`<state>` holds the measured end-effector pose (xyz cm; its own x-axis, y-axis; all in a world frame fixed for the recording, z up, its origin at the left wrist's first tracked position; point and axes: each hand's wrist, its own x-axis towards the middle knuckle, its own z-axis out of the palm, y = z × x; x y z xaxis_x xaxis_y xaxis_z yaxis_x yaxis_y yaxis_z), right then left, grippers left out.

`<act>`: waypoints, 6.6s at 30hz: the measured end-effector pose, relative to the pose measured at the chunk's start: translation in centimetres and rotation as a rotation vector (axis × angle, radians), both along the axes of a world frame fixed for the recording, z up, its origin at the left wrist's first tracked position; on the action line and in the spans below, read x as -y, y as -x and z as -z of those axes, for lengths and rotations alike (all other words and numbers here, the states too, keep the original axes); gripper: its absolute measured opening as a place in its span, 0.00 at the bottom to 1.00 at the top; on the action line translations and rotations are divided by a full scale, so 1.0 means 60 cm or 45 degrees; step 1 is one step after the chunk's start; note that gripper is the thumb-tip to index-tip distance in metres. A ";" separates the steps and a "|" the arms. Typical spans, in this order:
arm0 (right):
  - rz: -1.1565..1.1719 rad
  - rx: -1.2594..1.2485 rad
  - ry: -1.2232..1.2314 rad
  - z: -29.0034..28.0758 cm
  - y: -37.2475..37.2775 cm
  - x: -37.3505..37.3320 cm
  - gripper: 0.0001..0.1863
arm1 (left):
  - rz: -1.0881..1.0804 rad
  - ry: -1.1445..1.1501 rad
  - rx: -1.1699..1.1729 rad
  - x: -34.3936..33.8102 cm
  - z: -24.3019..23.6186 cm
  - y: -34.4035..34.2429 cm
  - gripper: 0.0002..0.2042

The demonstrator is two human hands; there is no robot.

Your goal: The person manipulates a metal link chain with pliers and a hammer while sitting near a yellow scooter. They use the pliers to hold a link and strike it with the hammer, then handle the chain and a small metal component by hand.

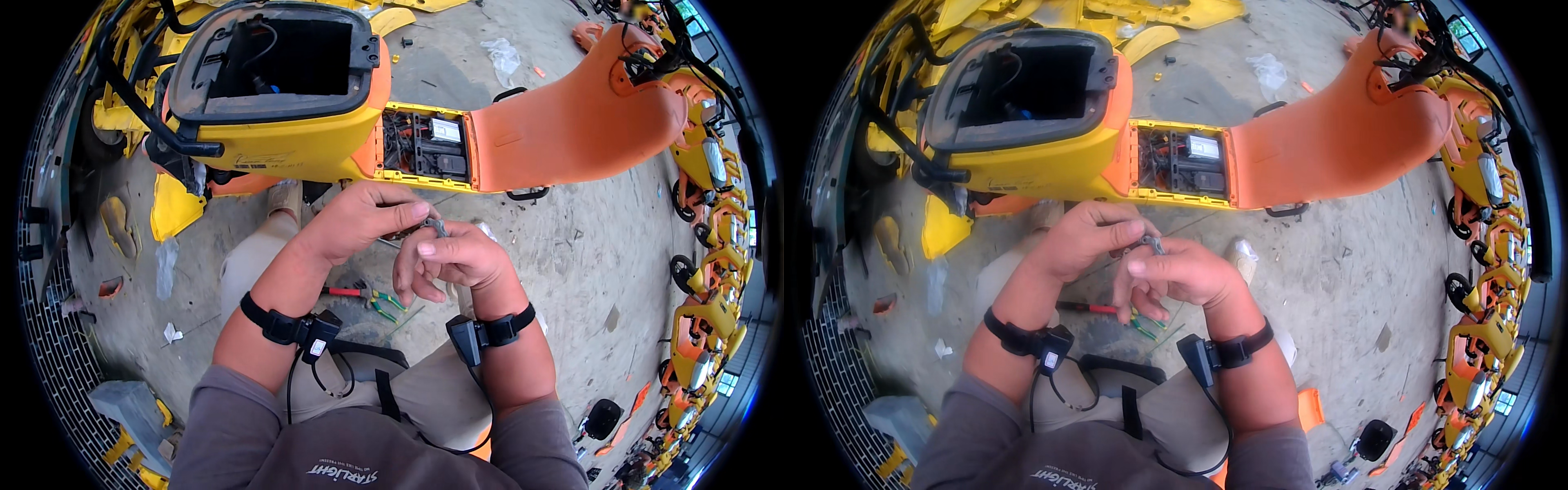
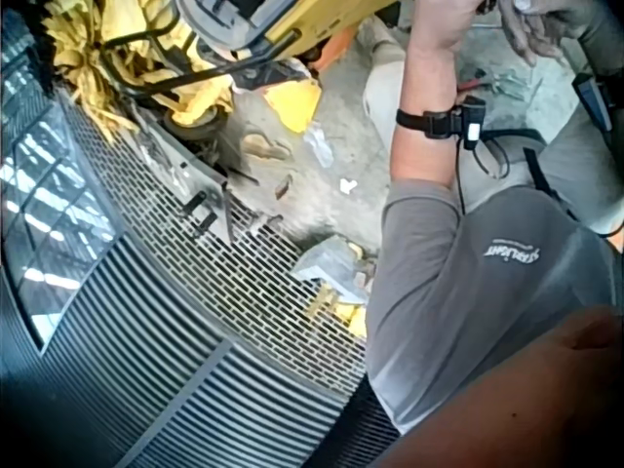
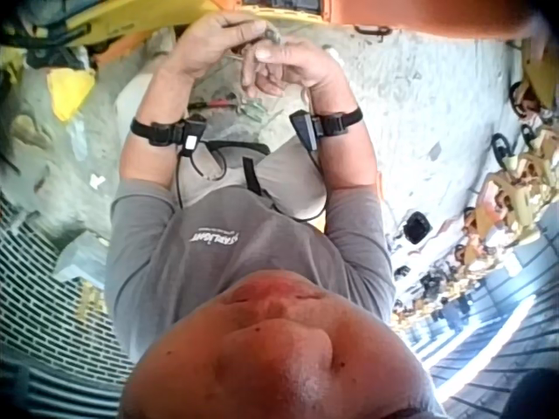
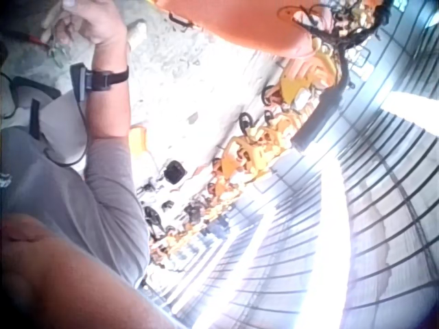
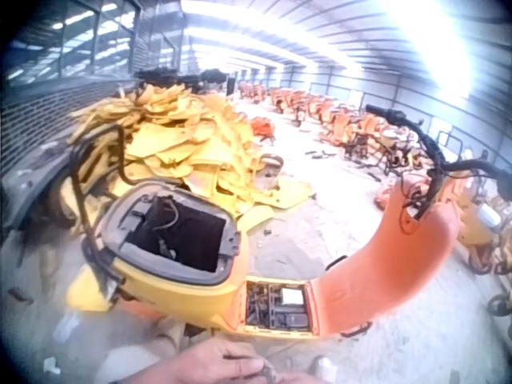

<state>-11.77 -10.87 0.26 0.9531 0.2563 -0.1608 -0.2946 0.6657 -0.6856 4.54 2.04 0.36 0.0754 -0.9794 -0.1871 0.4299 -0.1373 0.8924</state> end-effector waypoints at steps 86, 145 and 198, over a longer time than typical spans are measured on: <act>0.150 0.267 -0.018 0.019 -0.017 -0.007 0.28 | -0.300 0.065 -0.062 -0.011 0.005 -0.003 0.14; 0.608 0.344 2.265 -0.009 -0.008 -0.028 0.12 | -0.309 0.093 0.837 -0.025 -0.005 0.004 0.11; 0.192 0.207 1.710 0.043 -0.001 -0.024 0.13 | -0.136 0.099 1.778 -0.033 -0.006 0.012 0.12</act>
